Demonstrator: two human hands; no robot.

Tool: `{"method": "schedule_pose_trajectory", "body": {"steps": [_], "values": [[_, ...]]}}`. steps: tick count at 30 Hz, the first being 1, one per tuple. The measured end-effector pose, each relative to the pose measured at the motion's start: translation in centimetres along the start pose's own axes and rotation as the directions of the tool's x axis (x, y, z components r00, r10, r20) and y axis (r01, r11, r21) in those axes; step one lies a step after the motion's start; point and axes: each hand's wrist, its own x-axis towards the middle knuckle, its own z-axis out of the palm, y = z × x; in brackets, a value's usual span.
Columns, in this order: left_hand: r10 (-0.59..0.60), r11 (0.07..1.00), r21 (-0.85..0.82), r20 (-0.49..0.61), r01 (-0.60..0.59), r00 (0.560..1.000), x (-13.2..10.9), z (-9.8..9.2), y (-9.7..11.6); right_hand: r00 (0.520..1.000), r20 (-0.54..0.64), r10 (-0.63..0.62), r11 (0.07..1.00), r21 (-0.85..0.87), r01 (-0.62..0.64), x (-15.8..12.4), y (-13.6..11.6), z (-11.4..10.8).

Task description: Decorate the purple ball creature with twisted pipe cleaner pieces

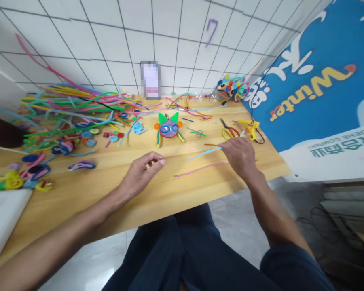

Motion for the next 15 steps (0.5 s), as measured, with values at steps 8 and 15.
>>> {"method": "schedule_pose_trajectory", "body": {"steps": [8, 15], "values": [[-0.106, 0.889, -0.335, 0.515, 0.313, 0.851, 3.8, 2.8, 1.4, 0.957, 0.193, -0.215, 0.943, 0.297, 0.152, 4.5, -8.0, 0.4], [-0.141, 0.698, -0.477, 0.640, 0.535, 0.755, 4.0, 3.0, -0.3, 0.906, 0.308, -0.290, 0.920, 0.350, 0.175, 6.7, -9.3, 0.1]]}}
